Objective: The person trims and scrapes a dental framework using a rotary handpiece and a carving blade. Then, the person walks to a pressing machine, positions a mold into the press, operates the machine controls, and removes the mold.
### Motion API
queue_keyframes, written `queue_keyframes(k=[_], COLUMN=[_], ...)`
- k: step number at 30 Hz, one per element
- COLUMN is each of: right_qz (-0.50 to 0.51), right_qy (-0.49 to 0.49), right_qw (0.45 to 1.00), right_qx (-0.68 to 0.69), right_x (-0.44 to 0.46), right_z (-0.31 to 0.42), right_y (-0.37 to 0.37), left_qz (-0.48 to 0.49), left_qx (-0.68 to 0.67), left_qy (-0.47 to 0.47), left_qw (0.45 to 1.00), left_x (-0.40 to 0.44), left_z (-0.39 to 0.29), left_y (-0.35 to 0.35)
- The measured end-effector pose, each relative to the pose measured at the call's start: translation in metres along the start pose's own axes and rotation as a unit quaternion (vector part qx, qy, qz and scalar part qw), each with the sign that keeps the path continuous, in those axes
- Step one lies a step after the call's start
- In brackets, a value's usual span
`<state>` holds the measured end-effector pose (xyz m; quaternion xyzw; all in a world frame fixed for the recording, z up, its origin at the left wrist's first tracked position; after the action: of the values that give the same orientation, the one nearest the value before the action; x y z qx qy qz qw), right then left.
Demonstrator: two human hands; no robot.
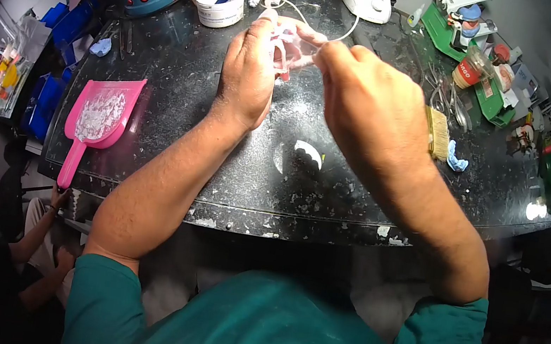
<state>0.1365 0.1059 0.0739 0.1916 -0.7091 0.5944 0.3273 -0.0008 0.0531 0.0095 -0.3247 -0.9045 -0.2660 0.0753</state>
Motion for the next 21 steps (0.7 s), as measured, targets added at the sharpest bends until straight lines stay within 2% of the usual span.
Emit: queue_keyframes(k=[3, 6, 9, 10, 13, 14, 15, 17, 19, 20, 21], right_qz=[0.015, 0.021, 0.048, 0.044, 0.077, 0.113, 0.171, 0.180, 0.054, -0.015, -0.084], right_qy=[0.021, 0.038, 0.147, 0.212, 0.281, 0.291, 0.355, 0.355, 0.203, 0.130, 0.054], right_qw=[0.998, 0.998, 0.979, 0.946, 0.895, 0.851, 0.784, 0.750, 0.901, 0.952, 0.981], right_qx=[-0.053, -0.045, 0.130, 0.239, 0.337, 0.422, 0.480, 0.529, 0.379, 0.275, 0.166], right_x=[0.000, 0.001, 0.001, -0.001, -0.005, -0.005, -0.006, -0.005, -0.002, -0.003, -0.003], right_z=[0.012, 0.017, 0.003, 0.000, -0.017, -0.026, -0.026, -0.024, -0.026, -0.025, -0.022], right_y=[0.006, 0.016, 0.028, 0.032, 0.053, 0.063, 0.056, 0.055, 0.048, 0.036, 0.024], left_qz=[-0.031, -0.031, -0.036, -0.036, -0.021, -0.005, 0.013, -0.012, 0.009, 0.001, -0.007], left_qx=[0.036, 0.045, 0.037, 0.060, 0.063, 0.085, 0.109, 0.036, -0.019, -0.059, -0.098], left_qy=[0.000, -0.023, -0.053, -0.040, -0.019, -0.001, -0.006, -0.012, -0.051, -0.076, -0.100], left_qw=[0.999, 0.998, 0.997, 0.997, 0.998, 0.996, 0.994, 0.999, 0.998, 0.995, 0.990], left_x=[-0.001, 0.001, 0.003, 0.001, 0.001, 0.004, 0.009, 0.009, 0.013, 0.018, 0.020], left_z=[0.012, 0.014, 0.015, 0.015, 0.015, 0.013, 0.010, 0.008, 0.008, 0.011, 0.011], left_y=[-0.006, -0.010, -0.013, -0.012, -0.008, -0.007, -0.010, -0.008, -0.013, -0.018, -0.022])
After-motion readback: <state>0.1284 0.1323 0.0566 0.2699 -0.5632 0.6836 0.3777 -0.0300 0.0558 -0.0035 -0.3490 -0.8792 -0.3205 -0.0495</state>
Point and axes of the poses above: each hand's wrist, its own x-axis towards the middle knuckle, its own y-axis out of the palm, z = x × y, the point moved 3 cm from there along x, towards the middle knuckle, and after that the axes turned 8 degrees about -z, right-handed, at the moved point
